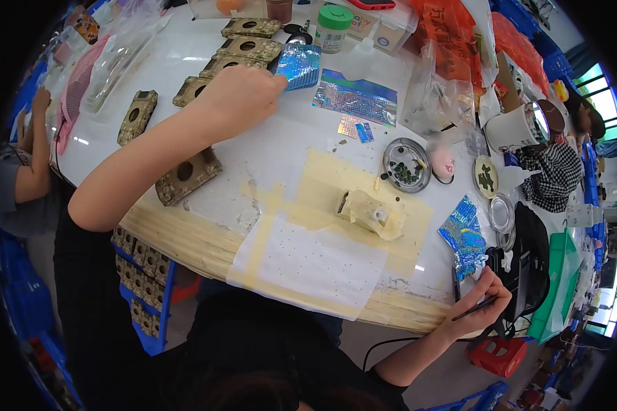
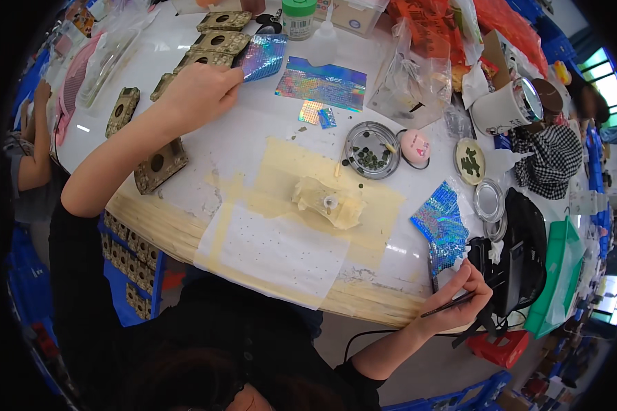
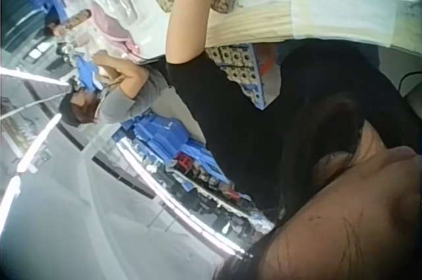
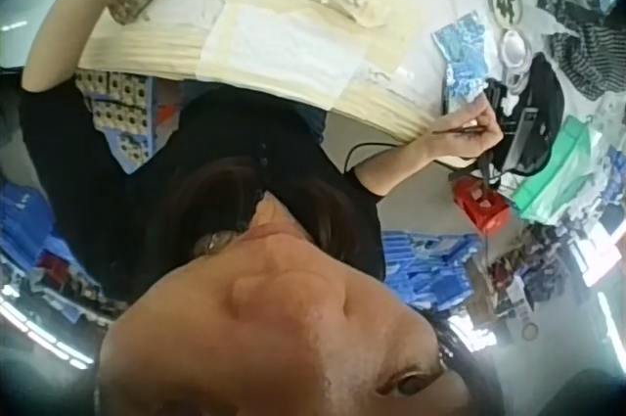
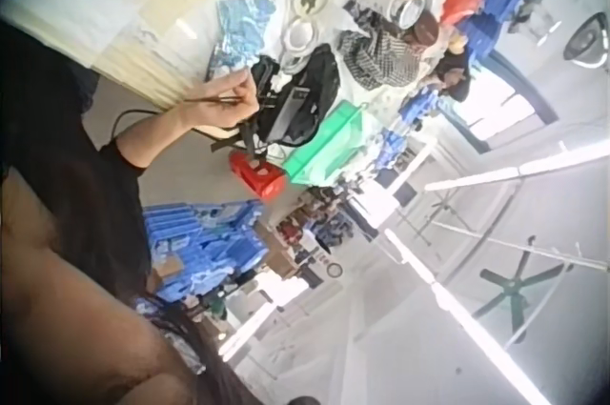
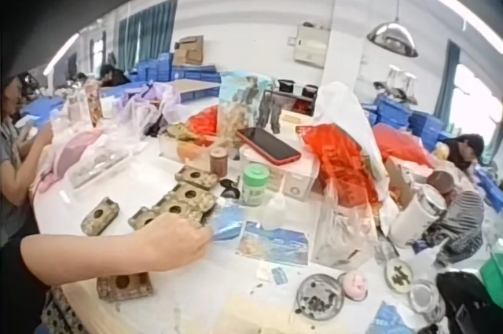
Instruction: Applying small stickers and decorative elements to toy tank models using tweezers.
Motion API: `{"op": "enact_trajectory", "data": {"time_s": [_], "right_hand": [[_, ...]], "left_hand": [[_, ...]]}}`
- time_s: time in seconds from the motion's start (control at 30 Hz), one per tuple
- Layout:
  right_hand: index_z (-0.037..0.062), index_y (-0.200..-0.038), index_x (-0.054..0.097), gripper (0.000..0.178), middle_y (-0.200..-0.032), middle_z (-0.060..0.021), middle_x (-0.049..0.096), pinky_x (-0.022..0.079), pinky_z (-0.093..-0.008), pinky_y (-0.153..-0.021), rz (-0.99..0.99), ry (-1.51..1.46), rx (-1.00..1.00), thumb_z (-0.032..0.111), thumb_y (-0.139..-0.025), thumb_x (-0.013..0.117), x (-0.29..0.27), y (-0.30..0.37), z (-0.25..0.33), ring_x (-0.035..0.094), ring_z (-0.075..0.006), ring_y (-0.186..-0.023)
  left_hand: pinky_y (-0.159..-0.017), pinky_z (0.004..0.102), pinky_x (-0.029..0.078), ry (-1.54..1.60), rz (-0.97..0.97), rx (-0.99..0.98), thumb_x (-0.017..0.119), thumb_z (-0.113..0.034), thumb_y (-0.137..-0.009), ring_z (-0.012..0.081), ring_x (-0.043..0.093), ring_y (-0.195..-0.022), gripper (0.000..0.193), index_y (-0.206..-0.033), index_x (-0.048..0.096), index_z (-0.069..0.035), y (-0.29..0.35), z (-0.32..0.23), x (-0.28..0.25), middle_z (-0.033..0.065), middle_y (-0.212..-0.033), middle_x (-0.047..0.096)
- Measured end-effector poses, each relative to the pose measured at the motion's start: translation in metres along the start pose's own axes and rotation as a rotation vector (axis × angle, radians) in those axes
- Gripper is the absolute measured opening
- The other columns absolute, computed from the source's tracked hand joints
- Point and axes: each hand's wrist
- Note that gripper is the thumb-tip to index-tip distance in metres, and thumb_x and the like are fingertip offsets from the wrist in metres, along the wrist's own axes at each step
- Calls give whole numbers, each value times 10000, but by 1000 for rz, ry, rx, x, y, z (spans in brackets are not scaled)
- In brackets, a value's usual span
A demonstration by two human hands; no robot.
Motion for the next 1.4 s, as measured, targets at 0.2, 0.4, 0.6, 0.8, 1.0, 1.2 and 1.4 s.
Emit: {"op": "enact_trajectory", "data": {"time_s": [0.2,0.4,0.6,0.8,1.0,1.2,1.4], "right_hand": [[34,-768,399,280,-825,-91,586,499,-285,-817,-13,-14,21,88,-951,604,0,-3,2,572,-145,-806],[32,-770,401,277,-836,-91,587,505,-287,-821,-4,-5,21,87,-951,604,1,-3,0,575,-148,-812],[30,-790,396,252,-856,-117,599,514,-319,-843,9,13,25,69,-956,581,-1,-2,-1,600,-182,-846],[28,-799,394,243,-892,-146,614,516,-328,-852,16,9,20,67,-956,576,-4,-2,-3,615,-202,-873],[23,-820,394,212,-946,-181,624,489,-348,-882,7,-116,-3,97,-962,533,-5,2,8,604,-229,-916],[27,-902,376,309,-1041,-252,612,451,-390,-918,241,-485,-31,256,-918,582,7,41,64,607,-269,-929],[36,-897,377,333,-1161,-272,598,504,-324,-847,680,-913,138,111,-857,699,32,57,124,635,-210,-918]], "left_hand": [[-526,285,456,379,-178,-203,594,-47,-855,149,623,-562,82,-900,560,12,-4,1,-28,95,-688,631],[-603,213,489,742,-243,-316,552,-34,-919,71,627,-762,101,-967,571,53,13,-2,-41,49,-790,625],[-667,260,556,384,-581,-104,630,48,-809,174,679,-725,186,-994,627,39,50,-18,-55,133,-925,704],[-638,279,582,-114,-657,267,662,66,-759,268,711,-791,195,-951,631,82,99,-31,-57,242,-1034,684],[-672,327,604,-14,-633,345,666,17,-786,283,707,-794,161,-931,630,79,131,-50,-51,246,-1004,681],[-700,327,604,36,-615,402,683,7,-770,263,703,-809,161,-917,639,55,148,-68,-59,233,-1022,676],[-696,315,605,116,-647,425,695,-3,-764,254,701,-788,164,-907,641,55,157,-82,-54,229,-1029,676]]}}
Point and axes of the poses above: each hand's wrist, its own y-axis away from the middle knuckle, its own x-axis out of the palm, z = x × y
